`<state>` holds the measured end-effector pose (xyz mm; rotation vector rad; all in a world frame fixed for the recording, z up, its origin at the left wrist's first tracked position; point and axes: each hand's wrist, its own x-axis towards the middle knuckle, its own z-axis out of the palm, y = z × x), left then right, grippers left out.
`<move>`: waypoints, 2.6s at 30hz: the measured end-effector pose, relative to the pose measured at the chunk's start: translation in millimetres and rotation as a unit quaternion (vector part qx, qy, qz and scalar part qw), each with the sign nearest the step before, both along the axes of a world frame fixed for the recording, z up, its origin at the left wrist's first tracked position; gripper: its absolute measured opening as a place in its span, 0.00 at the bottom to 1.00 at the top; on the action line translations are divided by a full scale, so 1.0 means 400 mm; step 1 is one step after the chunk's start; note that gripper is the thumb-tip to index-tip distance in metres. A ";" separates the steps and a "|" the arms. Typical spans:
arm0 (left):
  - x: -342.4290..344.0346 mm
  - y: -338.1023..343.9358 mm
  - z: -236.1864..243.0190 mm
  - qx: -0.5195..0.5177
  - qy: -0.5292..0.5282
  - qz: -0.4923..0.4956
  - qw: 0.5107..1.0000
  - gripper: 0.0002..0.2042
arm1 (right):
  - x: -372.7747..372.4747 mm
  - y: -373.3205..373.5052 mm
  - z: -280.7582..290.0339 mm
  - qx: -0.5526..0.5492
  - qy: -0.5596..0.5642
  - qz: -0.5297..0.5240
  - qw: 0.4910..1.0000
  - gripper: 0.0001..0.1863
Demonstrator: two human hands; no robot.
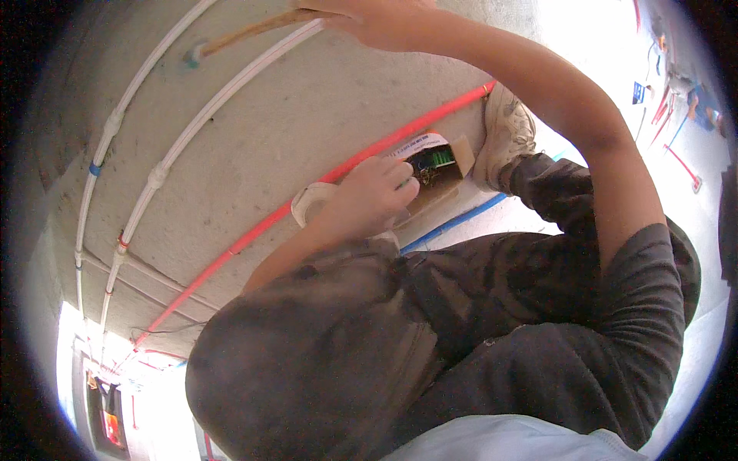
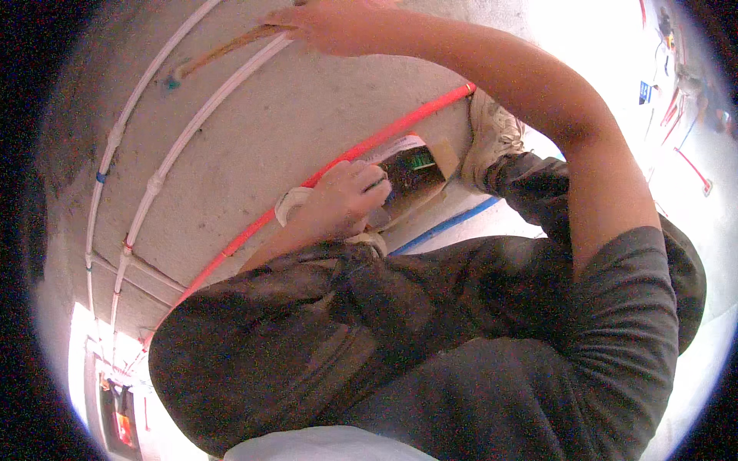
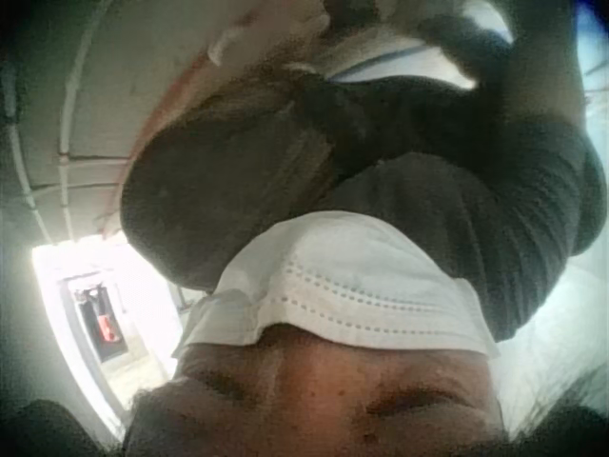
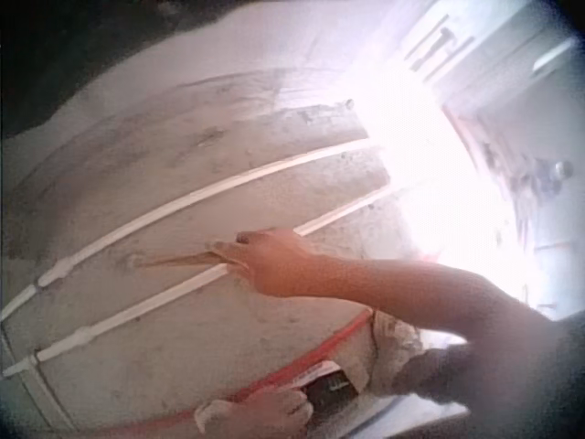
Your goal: The person installs white PVC pipes along a concrete wall using a power drill to create holes and a hammer to secure pipe clips. They handle red and blue conduits, a drill, and a hammer while working in a construction setting.
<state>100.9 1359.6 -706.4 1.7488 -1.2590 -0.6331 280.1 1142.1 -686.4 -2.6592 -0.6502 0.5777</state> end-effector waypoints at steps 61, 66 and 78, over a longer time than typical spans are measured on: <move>0.071 0.231 -0.098 -0.096 0.527 0.581 0.612 0.18 | -0.260 0.227 -0.121 0.368 0.307 -0.294 0.827 0.18; 0.051 0.226 -0.104 -0.200 0.556 0.588 0.552 0.17 | -0.266 0.159 -0.128 0.290 0.256 -0.293 0.874 0.16; 0.040 0.215 -0.054 -0.197 0.513 0.614 0.567 0.17 | -0.269 0.181 -0.096 0.289 0.180 -0.164 0.926 0.17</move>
